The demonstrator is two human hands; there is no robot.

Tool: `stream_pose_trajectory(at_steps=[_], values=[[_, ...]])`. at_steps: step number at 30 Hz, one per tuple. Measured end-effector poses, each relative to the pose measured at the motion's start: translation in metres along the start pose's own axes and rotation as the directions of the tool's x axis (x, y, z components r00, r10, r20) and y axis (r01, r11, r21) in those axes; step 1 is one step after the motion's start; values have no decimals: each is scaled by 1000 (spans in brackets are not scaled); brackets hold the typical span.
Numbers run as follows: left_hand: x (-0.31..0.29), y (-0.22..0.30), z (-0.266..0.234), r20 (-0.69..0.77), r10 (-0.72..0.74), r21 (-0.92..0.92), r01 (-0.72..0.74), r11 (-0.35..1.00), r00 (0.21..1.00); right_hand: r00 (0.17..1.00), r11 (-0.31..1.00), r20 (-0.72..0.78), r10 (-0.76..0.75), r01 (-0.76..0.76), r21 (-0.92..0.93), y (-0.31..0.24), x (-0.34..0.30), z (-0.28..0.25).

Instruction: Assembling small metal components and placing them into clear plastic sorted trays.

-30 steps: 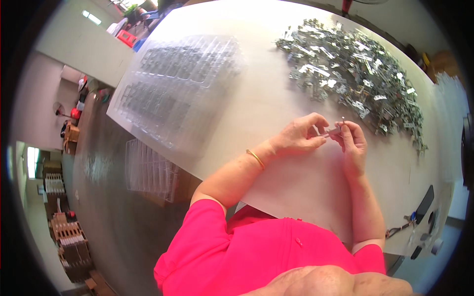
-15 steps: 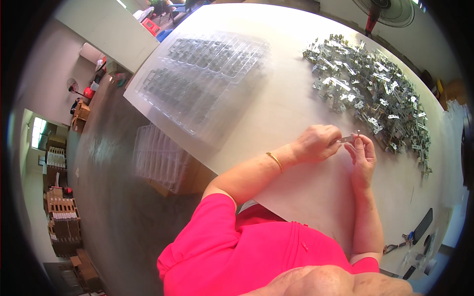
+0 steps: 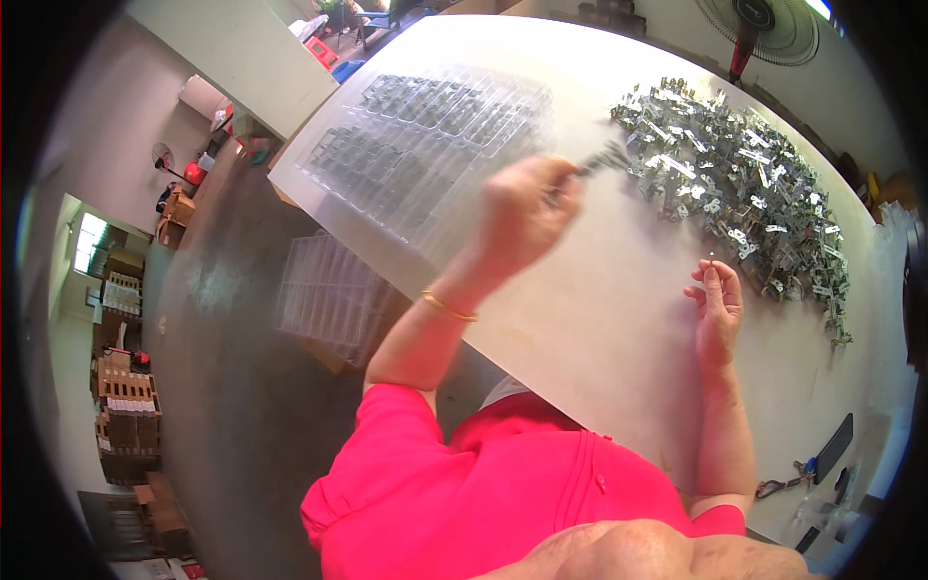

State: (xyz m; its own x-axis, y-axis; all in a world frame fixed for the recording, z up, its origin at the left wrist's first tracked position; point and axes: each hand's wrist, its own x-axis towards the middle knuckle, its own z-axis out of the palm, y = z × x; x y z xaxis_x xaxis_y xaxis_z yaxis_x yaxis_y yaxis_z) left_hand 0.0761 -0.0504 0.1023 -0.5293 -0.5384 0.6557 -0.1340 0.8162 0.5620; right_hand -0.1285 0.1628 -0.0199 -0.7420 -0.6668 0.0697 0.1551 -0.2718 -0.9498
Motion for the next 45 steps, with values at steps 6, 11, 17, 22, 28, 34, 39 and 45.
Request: stream_pose_trajectory(at_steps=[6,11,17,22,28,34,39,45], values=[[4,-43,-101,-118,-61,335,97,937,991,1000,1000,17,7,-7,-20,7,4,-2],[-1,-74,-139,-139,-445,304,466,831,885,999,998,46,8,-5,-61,7,3,0],[4,-88,-141,-43,-505,401,478,782,862,997,996,79,-8,15,-90,11,4,-1],[6,-90,-138,31,-521,465,449,763,853,997,996,78,-12,19,-92,9,3,-3],[5,-88,-133,37,-504,544,406,734,863,997,997,78,-7,12,-70,6,1,-2],[7,-60,-94,13,-163,603,122,789,986,997,996,68,20,-14,-86,4,2,2],[13,-16,-18,137,-54,401,-6,916,989,995,998,95,7,-1,-65,6,3,5],[29,-10,77,293,179,207,-245,947,939,996,990,92,21,-8,-139,3,1,5]])
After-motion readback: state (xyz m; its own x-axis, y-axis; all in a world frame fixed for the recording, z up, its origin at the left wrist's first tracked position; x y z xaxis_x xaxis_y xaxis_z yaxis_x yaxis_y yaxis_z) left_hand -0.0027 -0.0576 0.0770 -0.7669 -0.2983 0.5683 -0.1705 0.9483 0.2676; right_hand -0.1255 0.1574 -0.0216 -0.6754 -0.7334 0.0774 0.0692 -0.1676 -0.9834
